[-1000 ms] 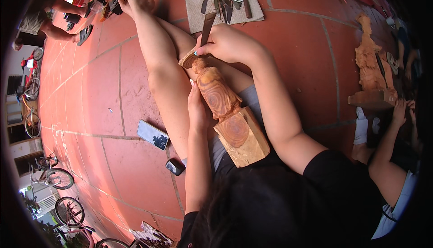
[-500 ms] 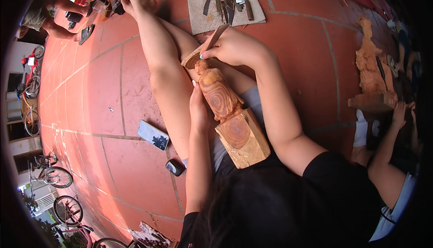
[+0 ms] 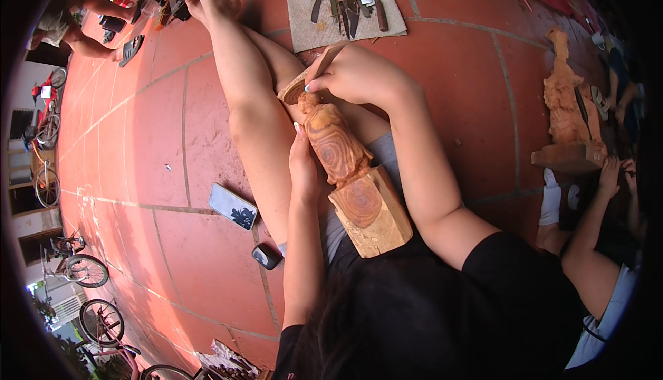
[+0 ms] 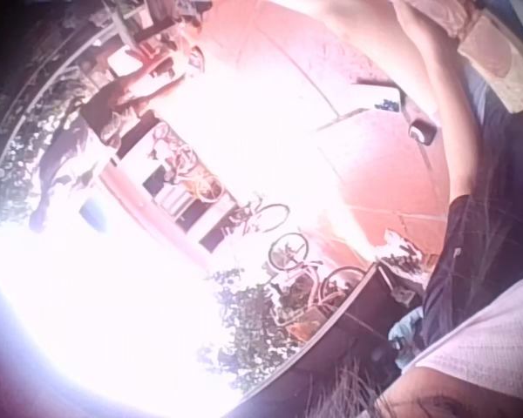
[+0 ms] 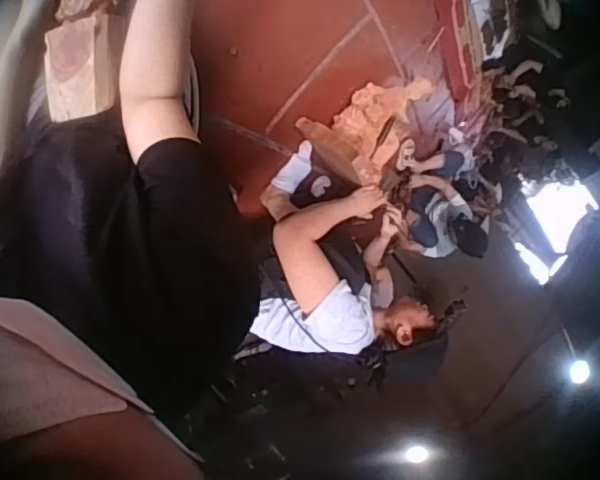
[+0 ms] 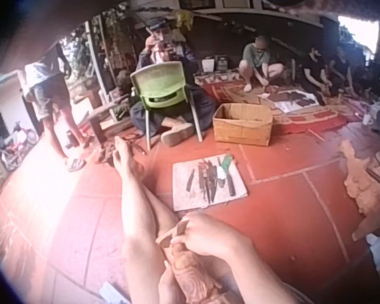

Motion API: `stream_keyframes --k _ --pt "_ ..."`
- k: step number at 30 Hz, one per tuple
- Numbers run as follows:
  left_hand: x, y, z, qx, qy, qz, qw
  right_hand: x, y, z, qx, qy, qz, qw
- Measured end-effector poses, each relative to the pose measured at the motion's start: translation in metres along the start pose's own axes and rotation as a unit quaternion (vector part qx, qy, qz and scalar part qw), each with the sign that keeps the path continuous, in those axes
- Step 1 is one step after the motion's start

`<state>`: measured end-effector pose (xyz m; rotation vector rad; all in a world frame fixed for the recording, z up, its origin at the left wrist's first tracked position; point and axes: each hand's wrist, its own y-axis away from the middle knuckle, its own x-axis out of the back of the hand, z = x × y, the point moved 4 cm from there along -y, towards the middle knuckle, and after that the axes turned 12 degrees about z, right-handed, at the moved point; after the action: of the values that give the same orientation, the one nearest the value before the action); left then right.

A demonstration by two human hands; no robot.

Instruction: The person carves a wooden figurine using a chisel while sitting on the floor. They hold the wood with one hand and use the chisel with the other to shape the figure.

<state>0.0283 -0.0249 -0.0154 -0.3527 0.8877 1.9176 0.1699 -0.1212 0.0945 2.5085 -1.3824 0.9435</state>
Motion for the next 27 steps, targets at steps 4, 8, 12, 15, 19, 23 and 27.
stream_keyframes --k 4,8,12,15,19,23,27 --pt "0.002 -0.002 -0.002 -0.001 0.004 0.019 1.0 0.004 -0.002 0.0 -0.002 0.043 0.012 0.999" --pt "0.011 -0.008 -0.007 -0.004 0.005 0.027 1.0 0.012 -0.005 0.004 -0.007 0.036 0.051 0.998" --pt "0.008 -0.007 -0.005 -0.005 0.011 0.006 1.0 0.006 -0.009 0.012 -0.009 0.003 0.054 0.998" --pt "0.01 -0.008 -0.006 -0.006 0.012 0.02 1.0 -0.002 -0.011 0.016 -0.003 0.008 0.035 0.999" --pt "0.007 -0.006 -0.005 0.004 0.006 0.023 1.0 -0.001 -0.01 0.013 -0.004 -0.006 0.011 1.0" --pt "0.007 -0.005 -0.003 0.0 -0.005 0.031 1.0 0.003 -0.006 0.011 -0.009 -0.054 0.006 0.999" --pt "0.007 -0.006 -0.004 0.004 -0.011 0.017 1.0 0.006 -0.004 0.007 -0.002 -0.033 0.0 0.999"
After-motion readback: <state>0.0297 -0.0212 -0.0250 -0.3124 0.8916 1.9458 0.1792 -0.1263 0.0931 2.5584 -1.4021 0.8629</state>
